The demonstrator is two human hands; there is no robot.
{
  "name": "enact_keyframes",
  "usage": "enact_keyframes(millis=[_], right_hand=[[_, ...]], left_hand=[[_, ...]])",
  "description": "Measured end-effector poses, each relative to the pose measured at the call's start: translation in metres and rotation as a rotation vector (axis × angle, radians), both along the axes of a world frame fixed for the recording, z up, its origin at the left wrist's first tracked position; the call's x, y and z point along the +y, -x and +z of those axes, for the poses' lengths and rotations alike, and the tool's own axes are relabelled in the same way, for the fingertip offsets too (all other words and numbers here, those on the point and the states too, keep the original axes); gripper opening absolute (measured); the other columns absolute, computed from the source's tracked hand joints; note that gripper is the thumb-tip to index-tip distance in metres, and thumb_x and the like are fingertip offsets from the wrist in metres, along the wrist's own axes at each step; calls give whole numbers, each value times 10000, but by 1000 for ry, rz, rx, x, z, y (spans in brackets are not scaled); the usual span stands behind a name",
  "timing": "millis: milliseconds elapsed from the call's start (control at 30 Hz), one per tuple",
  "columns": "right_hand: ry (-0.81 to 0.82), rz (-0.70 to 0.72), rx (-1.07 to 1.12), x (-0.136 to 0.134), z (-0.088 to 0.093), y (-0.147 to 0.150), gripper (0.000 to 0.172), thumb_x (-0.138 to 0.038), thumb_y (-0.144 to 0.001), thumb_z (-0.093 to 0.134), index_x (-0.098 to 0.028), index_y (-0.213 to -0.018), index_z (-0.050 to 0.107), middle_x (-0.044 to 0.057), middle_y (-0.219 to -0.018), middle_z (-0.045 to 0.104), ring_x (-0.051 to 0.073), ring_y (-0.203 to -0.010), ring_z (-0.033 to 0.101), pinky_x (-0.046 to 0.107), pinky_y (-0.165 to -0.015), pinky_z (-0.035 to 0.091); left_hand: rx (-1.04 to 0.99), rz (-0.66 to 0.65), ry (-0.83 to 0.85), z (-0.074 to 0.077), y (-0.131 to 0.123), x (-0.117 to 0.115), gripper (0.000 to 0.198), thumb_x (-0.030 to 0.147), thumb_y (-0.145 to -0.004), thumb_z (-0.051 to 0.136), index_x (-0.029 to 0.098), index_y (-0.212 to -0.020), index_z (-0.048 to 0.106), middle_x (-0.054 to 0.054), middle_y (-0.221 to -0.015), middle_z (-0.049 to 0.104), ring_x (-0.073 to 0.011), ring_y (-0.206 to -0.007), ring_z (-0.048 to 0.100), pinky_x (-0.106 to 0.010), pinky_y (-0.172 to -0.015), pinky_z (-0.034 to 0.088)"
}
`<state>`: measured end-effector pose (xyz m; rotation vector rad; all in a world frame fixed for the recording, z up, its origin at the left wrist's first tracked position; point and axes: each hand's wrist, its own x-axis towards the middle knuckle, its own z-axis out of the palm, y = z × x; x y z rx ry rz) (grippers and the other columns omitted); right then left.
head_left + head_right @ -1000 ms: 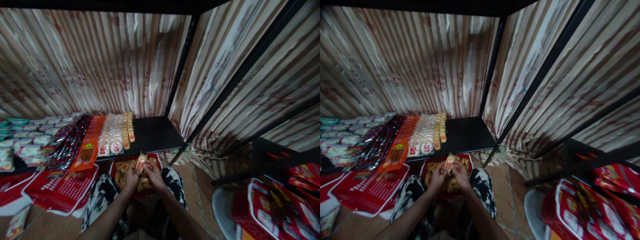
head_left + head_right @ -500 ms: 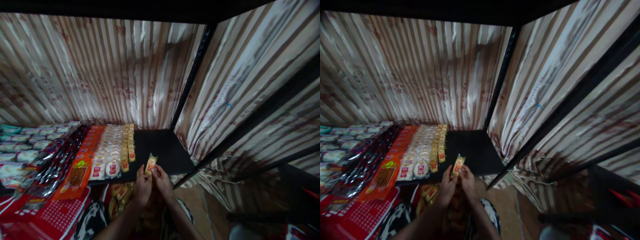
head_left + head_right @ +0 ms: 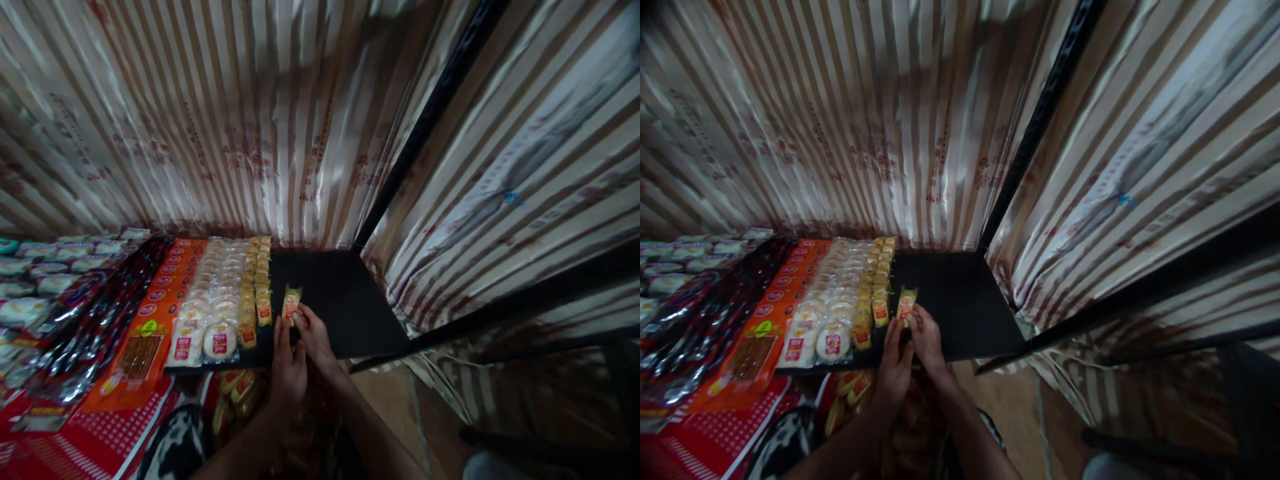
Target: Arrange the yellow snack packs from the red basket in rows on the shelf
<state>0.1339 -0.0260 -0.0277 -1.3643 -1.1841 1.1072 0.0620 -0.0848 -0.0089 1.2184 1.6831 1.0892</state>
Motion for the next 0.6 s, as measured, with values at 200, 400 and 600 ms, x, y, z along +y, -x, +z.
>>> enact_keyframes(millis=[200, 400, 600], right_hand=[[-107, 77, -203, -24, -9, 20, 339, -346, -810, 522, -216, -1099, 643, 64, -960, 676, 191, -874, 632, 320, -832, 509], [-161, 88, -303, -20, -12, 32, 365, -322, -823, 484, -192, -1128, 637, 91, -1018, 652, 189, -872, 628, 312, -834, 512], [-167, 118, -352, -17, -13, 42, 389, -292, -812, 478, -181, -1153, 629, 109, -1081, 632, 202, -922, 623, 322, -852, 516]], left_hand=[[18, 62, -50, -32, 18, -33, 487, 217, -845, 359, 158, -1324, 428, -95, -1516, 262, -205, -1399, 234, -366, -1143, 252], [-17, 31, -50, -35, 32, -37, 495, 333, -906, 299, 184, -1374, 363, -61, -1535, 223, -164, -1402, 219, -301, -1142, 239], [-35, 2, -100, -45, 38, -35, 485, 303, -901, 296, 140, -1345, 400, -121, -1504, 287, -199, -1391, 257, -369, -1146, 250]])
